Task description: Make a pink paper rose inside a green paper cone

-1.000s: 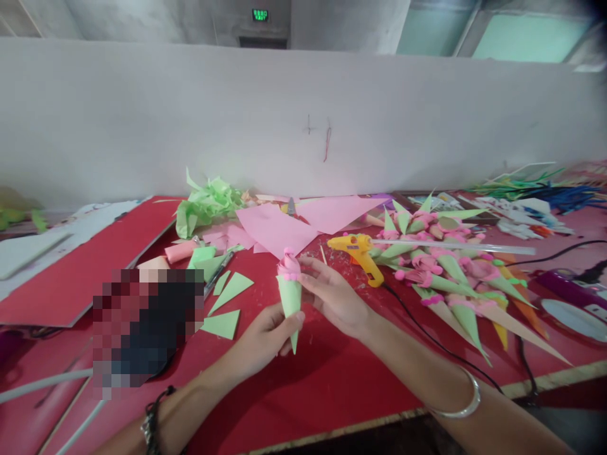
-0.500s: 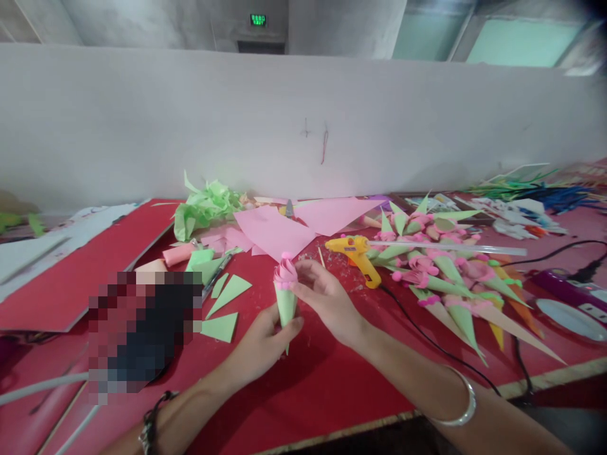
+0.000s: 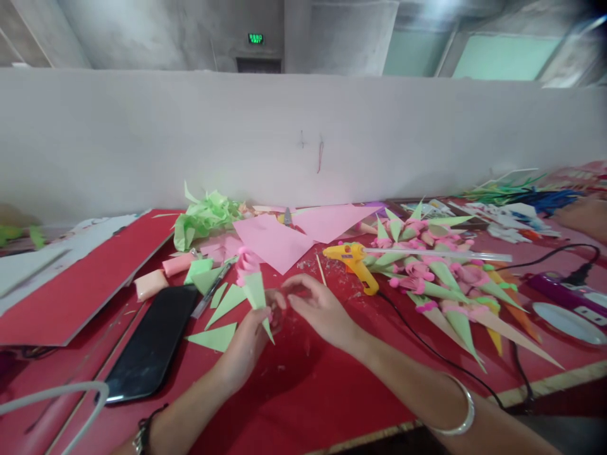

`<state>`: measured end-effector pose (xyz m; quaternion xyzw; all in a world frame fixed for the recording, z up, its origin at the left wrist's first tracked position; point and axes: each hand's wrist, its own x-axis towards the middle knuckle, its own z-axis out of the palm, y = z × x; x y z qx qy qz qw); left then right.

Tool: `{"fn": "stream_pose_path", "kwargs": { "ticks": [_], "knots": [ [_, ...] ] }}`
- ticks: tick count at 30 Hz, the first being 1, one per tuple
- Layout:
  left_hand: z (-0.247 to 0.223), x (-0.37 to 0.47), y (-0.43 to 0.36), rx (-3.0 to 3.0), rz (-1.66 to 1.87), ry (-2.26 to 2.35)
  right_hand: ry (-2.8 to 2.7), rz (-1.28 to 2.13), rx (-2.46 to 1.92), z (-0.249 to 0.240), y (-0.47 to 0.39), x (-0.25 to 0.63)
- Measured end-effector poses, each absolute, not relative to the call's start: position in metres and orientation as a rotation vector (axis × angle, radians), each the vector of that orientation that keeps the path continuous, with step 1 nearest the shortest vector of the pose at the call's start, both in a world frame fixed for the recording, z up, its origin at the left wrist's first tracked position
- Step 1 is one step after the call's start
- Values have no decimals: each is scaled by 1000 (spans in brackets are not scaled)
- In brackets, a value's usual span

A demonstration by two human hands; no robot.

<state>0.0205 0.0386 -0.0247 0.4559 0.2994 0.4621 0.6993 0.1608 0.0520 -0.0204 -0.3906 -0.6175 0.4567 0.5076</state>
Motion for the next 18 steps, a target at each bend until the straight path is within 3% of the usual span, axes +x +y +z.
{"fn": "stream_pose_path", "kwargs": {
  "ticks": [7, 18],
  "knots": [
    [-23, 17, 36, 1026, 987, 519, -1852, 787, -876, -11, 44, 159],
    [-24, 16, 35, 1091, 869, 570, -1908, 766, -910, -15, 43, 157]
  ]
}}
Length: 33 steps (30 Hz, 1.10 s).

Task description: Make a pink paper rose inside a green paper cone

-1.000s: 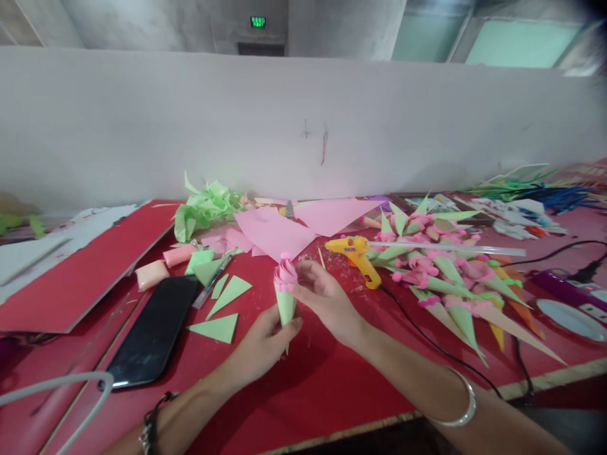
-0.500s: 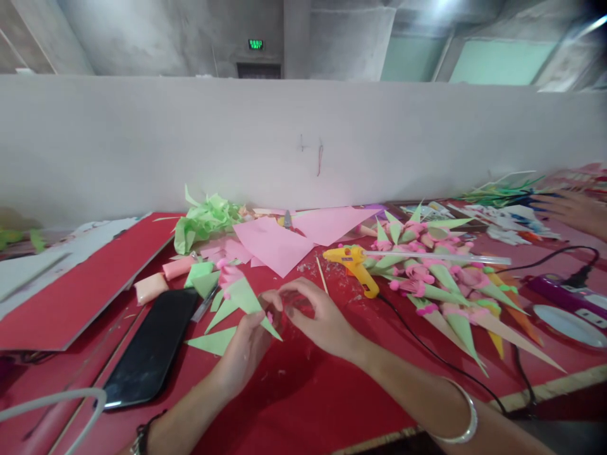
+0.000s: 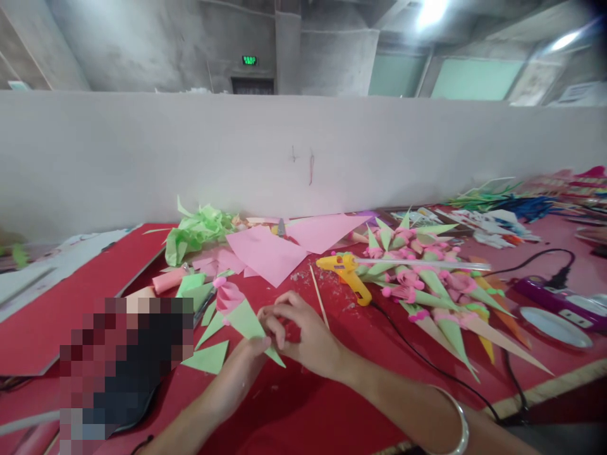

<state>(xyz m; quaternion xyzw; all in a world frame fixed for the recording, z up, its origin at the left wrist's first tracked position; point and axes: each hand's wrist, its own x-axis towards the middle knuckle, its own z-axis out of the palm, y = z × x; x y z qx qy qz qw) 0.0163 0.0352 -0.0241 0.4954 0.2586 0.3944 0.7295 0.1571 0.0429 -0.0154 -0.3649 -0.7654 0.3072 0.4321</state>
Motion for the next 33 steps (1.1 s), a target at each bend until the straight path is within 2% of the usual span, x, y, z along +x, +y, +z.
{"fn": "stream_pose_path", "kwargs": {
  "ticks": [10, 17, 21, 29, 33],
  "knots": [
    [-23, 17, 40, 1082, 928, 537, -1718, 649, -936, -16, 47, 159],
    [-22, 17, 45, 962, 1066, 703, -1452, 896, -953, -16, 53, 162],
    [-25, 18, 48, 872, 974, 801, -1386, 1008, -942, -18, 55, 162],
    [-29, 19, 46, 1090, 833, 901, -1458, 1104, -908, -20, 54, 161],
    [-27, 19, 46, 1122, 833, 964, -1528, 1027, -913, -22, 54, 161]
  ]
}}
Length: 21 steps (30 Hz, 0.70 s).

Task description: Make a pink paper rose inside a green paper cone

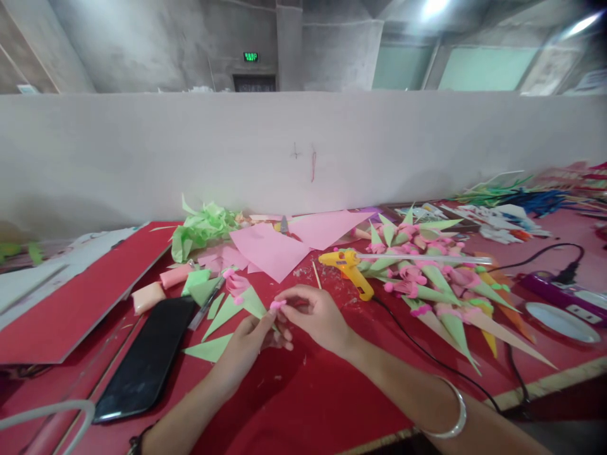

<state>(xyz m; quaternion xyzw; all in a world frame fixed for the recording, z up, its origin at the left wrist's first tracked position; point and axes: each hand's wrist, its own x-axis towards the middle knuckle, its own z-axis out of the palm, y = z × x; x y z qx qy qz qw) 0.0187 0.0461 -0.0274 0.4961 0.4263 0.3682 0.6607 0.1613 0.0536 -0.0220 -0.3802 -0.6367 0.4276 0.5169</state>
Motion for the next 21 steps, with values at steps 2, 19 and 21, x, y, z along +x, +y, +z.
{"fn": "stream_pose_path", "kwargs": {
  "ticks": [2, 19, 21],
  "knots": [
    [-26, 18, 46, 1136, 843, 993, -1587, 956, -924, -22, 54, 162],
    [-21, 16, 47, 1478, 800, 1196, -1897, 618, -990, -11, 49, 163],
    [-22, 17, 47, 1459, 838, 1186, -1895, 621, -992, -11, 49, 163]
  ]
}}
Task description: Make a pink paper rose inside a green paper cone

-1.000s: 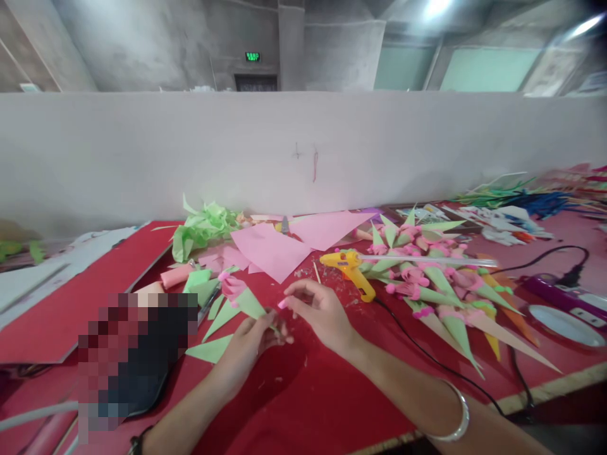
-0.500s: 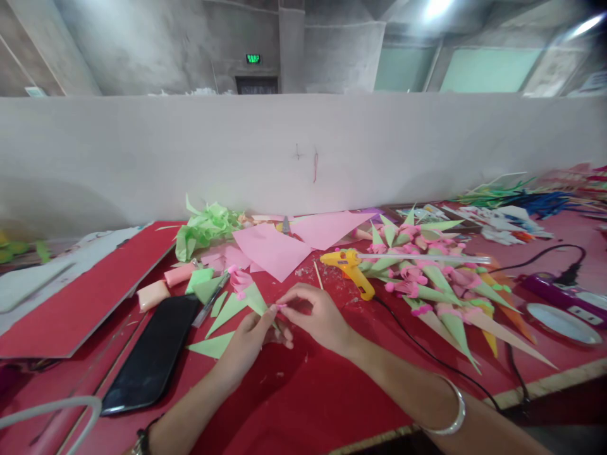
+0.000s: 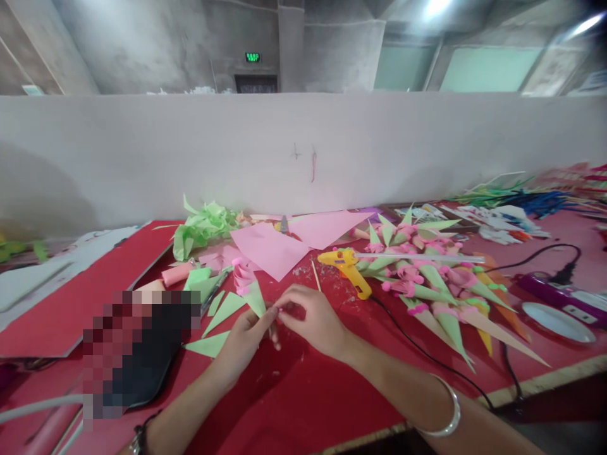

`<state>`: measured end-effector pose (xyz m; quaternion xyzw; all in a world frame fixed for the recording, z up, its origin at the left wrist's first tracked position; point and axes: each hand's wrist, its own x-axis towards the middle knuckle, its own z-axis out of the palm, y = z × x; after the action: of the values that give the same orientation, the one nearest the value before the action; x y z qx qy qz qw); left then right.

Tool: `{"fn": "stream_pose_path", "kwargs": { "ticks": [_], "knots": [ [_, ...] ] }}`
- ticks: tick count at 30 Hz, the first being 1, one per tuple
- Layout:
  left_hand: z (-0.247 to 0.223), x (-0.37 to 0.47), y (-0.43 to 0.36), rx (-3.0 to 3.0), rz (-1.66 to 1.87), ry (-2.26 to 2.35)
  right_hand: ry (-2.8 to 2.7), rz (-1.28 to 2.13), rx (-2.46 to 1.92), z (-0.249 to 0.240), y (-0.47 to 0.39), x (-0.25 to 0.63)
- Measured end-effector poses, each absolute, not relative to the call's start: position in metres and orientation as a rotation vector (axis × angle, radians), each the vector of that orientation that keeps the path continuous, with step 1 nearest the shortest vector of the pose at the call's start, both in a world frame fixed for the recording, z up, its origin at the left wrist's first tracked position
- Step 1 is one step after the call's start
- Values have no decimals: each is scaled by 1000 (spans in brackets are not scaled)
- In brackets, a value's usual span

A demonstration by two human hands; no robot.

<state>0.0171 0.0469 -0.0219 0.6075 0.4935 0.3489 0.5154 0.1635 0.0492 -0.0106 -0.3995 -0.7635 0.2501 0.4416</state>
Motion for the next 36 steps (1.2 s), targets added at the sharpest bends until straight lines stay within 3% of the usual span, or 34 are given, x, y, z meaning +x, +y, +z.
{"fn": "stream_pose_path", "kwargs": {
  "ticks": [14, 21, 36],
  "knots": [
    [-18, 18, 47, 1454, 824, 1116, -1370, 822, -1043, -15, 57, 168],
    [-19, 17, 47, 1477, 782, 1125, -1422, 977, -1003, -13, 53, 167],
    [-18, 20, 43, 1365, 687, 1021, -1300, 987, -978, -14, 59, 171]
  ]
}}
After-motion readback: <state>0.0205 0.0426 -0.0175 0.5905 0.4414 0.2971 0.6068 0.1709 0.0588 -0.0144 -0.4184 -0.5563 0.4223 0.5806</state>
